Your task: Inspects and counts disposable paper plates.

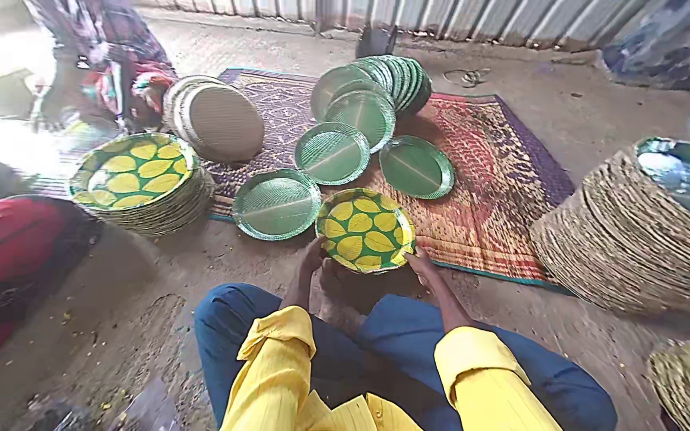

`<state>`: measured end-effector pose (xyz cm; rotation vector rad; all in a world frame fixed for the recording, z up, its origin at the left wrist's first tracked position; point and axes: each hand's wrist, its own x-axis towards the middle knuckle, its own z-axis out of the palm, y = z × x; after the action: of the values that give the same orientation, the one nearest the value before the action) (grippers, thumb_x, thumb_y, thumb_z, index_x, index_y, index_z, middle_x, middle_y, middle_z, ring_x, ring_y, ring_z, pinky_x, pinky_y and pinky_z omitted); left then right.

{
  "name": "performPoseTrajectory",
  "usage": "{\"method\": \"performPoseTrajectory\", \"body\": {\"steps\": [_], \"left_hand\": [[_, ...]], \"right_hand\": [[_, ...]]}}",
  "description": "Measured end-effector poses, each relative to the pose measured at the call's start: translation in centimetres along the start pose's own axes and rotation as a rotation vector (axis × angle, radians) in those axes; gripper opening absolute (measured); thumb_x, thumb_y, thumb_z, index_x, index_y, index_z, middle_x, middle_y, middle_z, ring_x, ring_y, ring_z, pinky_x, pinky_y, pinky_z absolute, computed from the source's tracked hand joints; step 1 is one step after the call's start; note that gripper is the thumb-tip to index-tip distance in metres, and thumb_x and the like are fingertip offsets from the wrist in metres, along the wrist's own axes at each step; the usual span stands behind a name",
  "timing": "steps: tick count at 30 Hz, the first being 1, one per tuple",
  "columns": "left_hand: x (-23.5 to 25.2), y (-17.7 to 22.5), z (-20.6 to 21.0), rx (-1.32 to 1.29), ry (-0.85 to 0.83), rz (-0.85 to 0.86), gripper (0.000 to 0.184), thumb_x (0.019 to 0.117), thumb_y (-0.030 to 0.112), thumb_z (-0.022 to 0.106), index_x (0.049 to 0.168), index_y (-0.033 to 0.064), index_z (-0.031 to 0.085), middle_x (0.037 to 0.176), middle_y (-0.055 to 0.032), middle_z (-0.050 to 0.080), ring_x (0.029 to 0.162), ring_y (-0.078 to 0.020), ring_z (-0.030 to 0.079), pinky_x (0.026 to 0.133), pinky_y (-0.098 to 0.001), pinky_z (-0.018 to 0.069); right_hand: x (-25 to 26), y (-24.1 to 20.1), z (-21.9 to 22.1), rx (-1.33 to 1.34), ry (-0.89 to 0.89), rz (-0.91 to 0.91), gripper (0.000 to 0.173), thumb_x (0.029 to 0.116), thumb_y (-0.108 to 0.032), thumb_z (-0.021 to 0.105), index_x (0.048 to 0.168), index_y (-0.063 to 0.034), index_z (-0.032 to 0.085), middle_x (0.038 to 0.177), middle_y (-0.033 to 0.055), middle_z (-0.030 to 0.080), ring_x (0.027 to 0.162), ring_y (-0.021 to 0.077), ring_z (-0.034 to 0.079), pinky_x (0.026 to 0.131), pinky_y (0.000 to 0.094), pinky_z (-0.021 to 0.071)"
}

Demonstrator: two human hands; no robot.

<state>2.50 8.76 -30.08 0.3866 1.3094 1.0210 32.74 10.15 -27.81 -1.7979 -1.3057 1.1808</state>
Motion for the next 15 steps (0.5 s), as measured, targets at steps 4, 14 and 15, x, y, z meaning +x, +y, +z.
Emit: {"method": "performPoseTrajectory", "body": {"steps": [4, 14, 15], "left_hand": [[-0.5, 1.0, 0.9, 0.102, -0.086, 0.022, 0.045, 0.1083, 0.031, 0.044, 0.141, 0.0004, 0.048, 0.118, -0.0206, 0.061, 0.096, -0.0273, 0.061, 0.085, -0.0452, 0.0527], [-8.7, 9.7, 0.4, -0.279, 0.166, 0.307, 0.037, 0.1052, 0.018, 0.049, 0.133, -0.0063, 0.051, 0.111, -0.0237, 0.062, 0.091, -0.0293, 0.064, 0.078, -0.0458, 0.0566], [-9.6, 11.4, -0.7, -0.345, 0.177, 0.355, 0.035, 0.1065, 0.019, 0.047, 0.133, -0.0048, 0.051, 0.110, -0.0222, 0.063, 0.090, -0.0280, 0.064, 0.078, -0.0443, 0.0567]], "right_hand": [[0.2, 0.1, 0.2, 0.092, 0.009, -0.101, 0.042, 0.1032, -0.004, 0.058, 0.142, 0.0094, 0.050, 0.143, 0.0286, 0.055, 0.132, 0.0303, 0.054, 0.113, 0.0436, 0.0412], [-1.5, -2.7, -0.8, 0.382, -0.096, -0.087, 0.034, 0.1089, -0.015, 0.046, 0.139, -0.0007, 0.048, 0.092, 0.0077, 0.069, 0.070, 0.0146, 0.069, 0.061, 0.0301, 0.0581], [-1.4, -2.4, -1.1, 0.382, -0.086, -0.080, 0.033, 0.1080, -0.013, 0.047, 0.138, -0.0001, 0.048, 0.092, 0.0080, 0.070, 0.069, 0.0145, 0.069, 0.060, 0.0297, 0.0580]]}}
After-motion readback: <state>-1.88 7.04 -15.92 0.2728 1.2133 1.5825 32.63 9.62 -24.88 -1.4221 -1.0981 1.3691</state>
